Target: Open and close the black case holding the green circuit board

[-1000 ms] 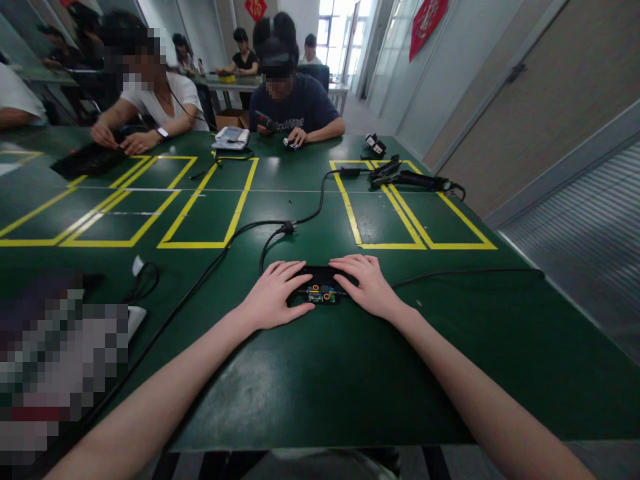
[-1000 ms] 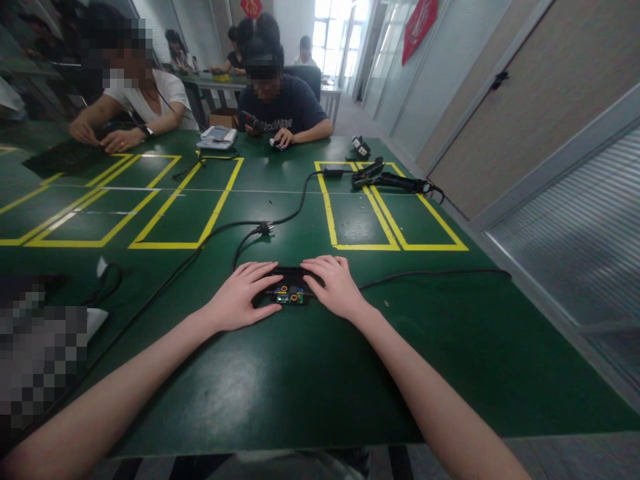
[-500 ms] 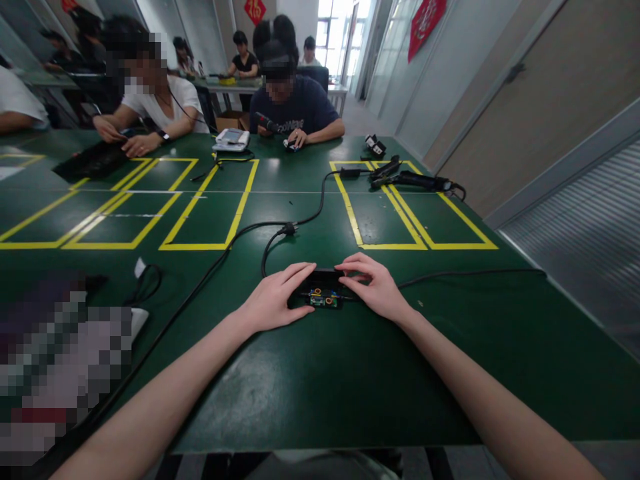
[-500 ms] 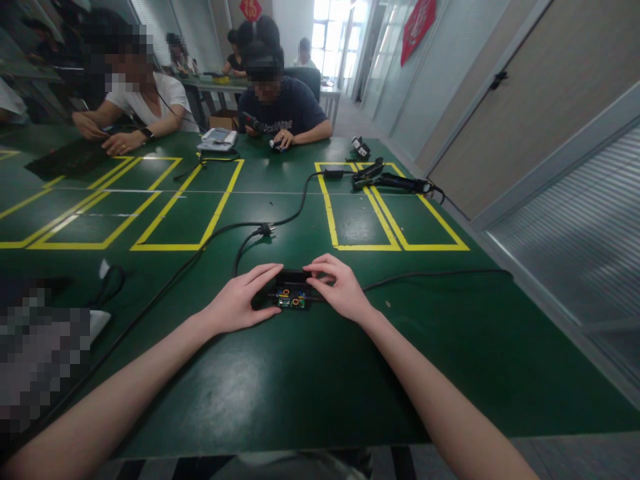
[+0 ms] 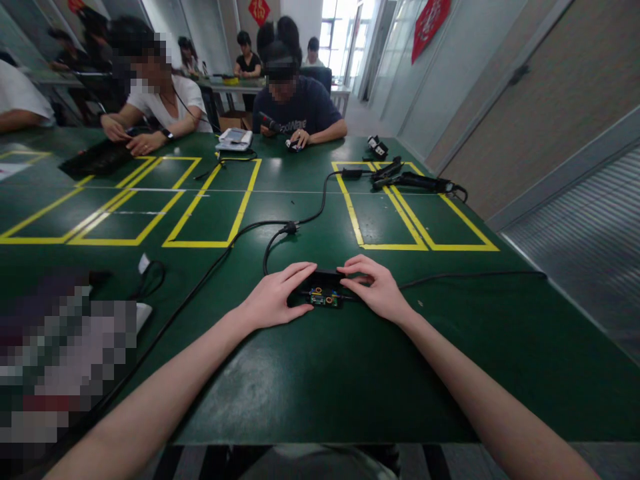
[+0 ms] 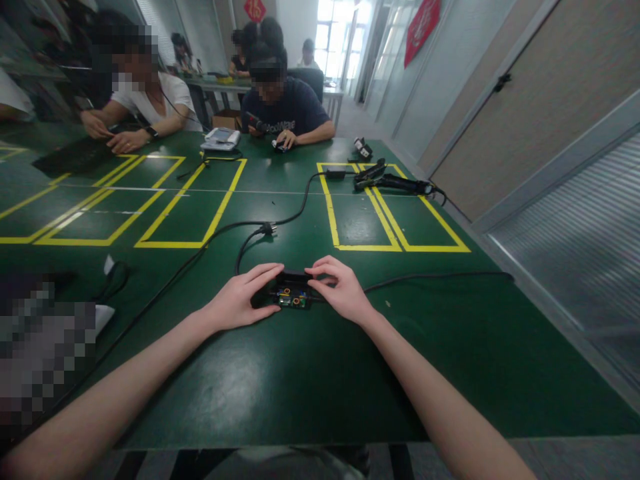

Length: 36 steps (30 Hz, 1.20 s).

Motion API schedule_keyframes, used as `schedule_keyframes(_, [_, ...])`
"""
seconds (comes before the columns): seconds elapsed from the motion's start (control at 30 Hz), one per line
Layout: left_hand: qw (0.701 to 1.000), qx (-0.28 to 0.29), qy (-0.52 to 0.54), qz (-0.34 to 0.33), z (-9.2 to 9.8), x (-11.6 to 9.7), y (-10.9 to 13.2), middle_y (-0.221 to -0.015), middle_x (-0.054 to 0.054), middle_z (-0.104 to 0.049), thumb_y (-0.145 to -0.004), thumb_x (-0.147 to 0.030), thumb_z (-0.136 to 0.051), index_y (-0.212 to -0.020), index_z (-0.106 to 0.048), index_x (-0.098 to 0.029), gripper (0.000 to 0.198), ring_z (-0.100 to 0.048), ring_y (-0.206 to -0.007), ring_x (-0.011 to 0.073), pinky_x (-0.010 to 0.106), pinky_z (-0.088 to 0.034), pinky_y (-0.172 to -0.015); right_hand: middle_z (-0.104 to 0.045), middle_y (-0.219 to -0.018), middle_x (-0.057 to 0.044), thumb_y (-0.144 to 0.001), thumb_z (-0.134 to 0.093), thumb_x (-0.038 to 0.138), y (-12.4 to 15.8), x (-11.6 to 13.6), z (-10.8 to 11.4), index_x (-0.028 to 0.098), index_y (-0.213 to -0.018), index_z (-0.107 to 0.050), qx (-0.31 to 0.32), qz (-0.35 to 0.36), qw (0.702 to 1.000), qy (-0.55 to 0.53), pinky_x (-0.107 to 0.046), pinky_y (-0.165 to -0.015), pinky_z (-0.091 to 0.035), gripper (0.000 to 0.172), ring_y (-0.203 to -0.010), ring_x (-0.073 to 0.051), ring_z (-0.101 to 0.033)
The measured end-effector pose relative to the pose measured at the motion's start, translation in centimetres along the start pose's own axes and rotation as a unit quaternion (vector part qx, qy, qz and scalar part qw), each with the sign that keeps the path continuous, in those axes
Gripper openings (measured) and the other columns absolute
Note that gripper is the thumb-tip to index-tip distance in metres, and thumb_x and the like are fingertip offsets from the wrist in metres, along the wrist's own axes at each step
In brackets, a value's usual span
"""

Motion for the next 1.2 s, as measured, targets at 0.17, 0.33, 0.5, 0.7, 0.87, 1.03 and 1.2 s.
schedule_keyframes(0.17, [1.0,-0.009,0.024,-0.003,0.03,0.09,0.09,-0.15,0.014,-0.057,-0.089,-0.029,-0.074,-0.159,-0.037,-0.024,0.08,-0.067,-0.125,0.0263,0.04,-0.057,-0.107,-0.066,-0.104,-0.007,-0.085,-0.079,0.041,0.13,-0.3,-0.07,0.023,-0.094,-0.08,0.002,-0.006,1.0,-0.013,-0.033,-0.078,-0.068,0.02,-0.096,-0.02,-0.071])
schedule_keyframes(0.33, [0.999,-0.012,0.04,-0.001,0.12,0.21,0.0,-0.14,0.013,-0.065,-0.088,-0.029,-0.073,-0.154,-0.045,-0.024,0.072,-0.073,-0.112,0.0232,0.039,-0.06,-0.101,-0.067,-0.106,-0.007,-0.087,-0.077,0.038,0.01,-0.13,0.03,0.024,-0.099,-0.081,0.008,0.005,1.0,0.002,-0.034,-0.08,-0.067,0.019,-0.098,-0.021,-0.07])
schedule_keyframes(0.5, [0.999,-0.01,0.042,0.001,0.3,0.19,-0.01,-0.135,0.012,-0.068,-0.088,-0.028,-0.073,-0.153,-0.046,-0.024,0.071,-0.073,-0.11,0.0223,0.038,-0.06,-0.099,-0.067,-0.105,-0.007,-0.086,-0.078,0.037,-0.09,-0.08,0.01,0.023,-0.099,-0.081,0.009,0.002,1.0,-0.006,-0.033,-0.079,-0.067,0.019,-0.095,-0.02,-0.07])
schedule_keyframes(0.7, [0.998,-0.011,0.055,0.014,0.42,0.08,0.04,-0.141,0.011,-0.063,-0.087,-0.026,-0.073,-0.154,-0.046,-0.025,0.072,-0.073,-0.109,0.021,0.036,-0.06,-0.099,-0.067,-0.104,-0.006,-0.085,-0.079,0.037,-0.08,0.09,-0.22,0.024,-0.098,-0.081,0.007,-0.005,0.999,-0.034,-0.033,-0.078,-0.068,0.019,-0.094,-0.019,-0.07])
schedule_keyframes(0.87, [0.998,-0.011,0.051,0.021,0.37,0.18,0.07,-0.135,0.009,-0.068,-0.087,-0.027,-0.074,-0.153,-0.047,-0.025,0.071,-0.072,-0.113,0.0224,0.037,-0.059,-0.1,-0.067,-0.104,-0.007,-0.085,-0.079,0.038,-0.09,0.34,-0.3,0.023,-0.097,-0.08,0.015,0.001,0.999,-0.035,-0.035,-0.081,-0.068,0.019,-0.095,-0.02,-0.07])
schedule_keyframes(1.03, [0.999,-0.005,0.035,0.009,0.21,0.24,0.11,-0.131,0.01,-0.07,-0.088,-0.028,-0.073,-0.159,-0.039,-0.025,0.08,-0.071,-0.114,0.0235,0.038,-0.058,-0.099,-0.067,-0.104,-0.006,-0.085,-0.079,0.037,0.01,0.26,-0.31,0.023,-0.097,-0.079,0.019,0.017,1.0,-0.017,-0.035,-0.081,-0.068,0.018,-0.096,-0.02,-0.07])
schedule_keyframes(1.2, [1.0,0.009,0.012,0.011,0.04,0.4,0.12,-0.124,0.01,-0.072,-0.089,-0.031,-0.071,-0.163,-0.033,-0.024,0.083,-0.071,-0.109,0.0246,0.039,-0.058,-0.095,-0.069,-0.105,-0.007,-0.088,-0.076,0.033,0.17,0.38,-0.38,0.022,-0.096,-0.078,0.023,0.042,0.999,-0.004,-0.036,-0.08,-0.068,0.014,-0.095,-0.02,-0.071])
Point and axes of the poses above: each hand's wrist, its own y-axis away from the middle knuckle, its own z-axis out of the back of the hand, x = y × z, the point moved 4 cm from there along -y, towards the middle knuckle
